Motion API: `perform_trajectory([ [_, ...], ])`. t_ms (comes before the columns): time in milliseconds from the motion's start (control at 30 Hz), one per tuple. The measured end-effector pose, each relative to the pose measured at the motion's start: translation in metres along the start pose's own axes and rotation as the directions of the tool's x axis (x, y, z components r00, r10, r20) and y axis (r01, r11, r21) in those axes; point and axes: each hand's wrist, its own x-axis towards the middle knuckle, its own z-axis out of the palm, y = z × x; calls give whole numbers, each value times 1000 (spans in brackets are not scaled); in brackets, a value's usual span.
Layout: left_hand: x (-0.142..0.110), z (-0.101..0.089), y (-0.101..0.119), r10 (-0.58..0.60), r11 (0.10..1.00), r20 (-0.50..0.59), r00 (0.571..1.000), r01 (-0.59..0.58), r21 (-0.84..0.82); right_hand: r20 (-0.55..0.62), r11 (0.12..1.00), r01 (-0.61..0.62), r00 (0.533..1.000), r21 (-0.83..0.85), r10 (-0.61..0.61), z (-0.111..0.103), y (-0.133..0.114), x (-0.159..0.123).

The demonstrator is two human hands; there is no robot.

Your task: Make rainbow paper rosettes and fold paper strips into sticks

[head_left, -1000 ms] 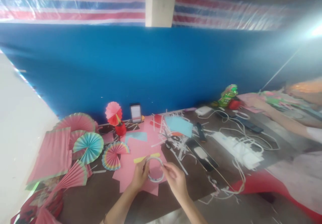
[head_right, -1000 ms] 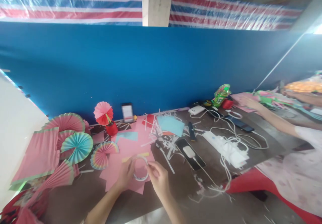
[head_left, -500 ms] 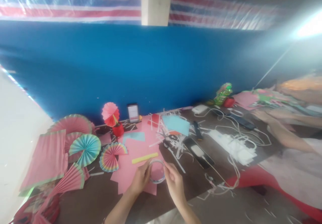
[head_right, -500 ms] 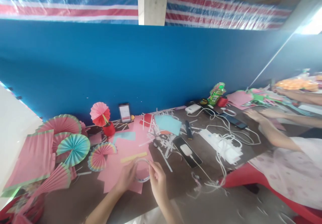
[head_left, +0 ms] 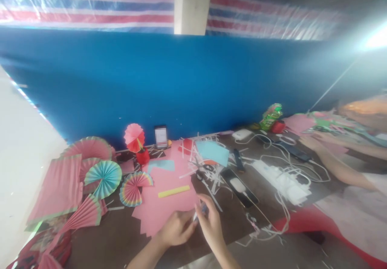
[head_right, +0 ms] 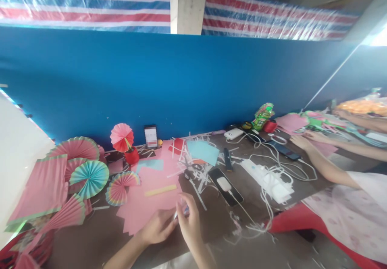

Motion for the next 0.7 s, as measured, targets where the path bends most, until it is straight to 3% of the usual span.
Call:
perform_trajectory([
  [200,3,9,4,-17,1000,44,999,16,24,-3,963,236,971,-129,-239,-1,7,-5],
  [400,5,5,7,-52,995,73,996,45,89,67,940,314,949,-129,-308,-4,6,-8],
  [567,13,-14,16,-164,984,-65,984,159,-78,138,945,320,941,-68,-309,-9,7,-6],
  [700,22,-16,20,-160,974,-173,972,126,-191,232,945,325,917,34,-324,-12,6,-5],
])
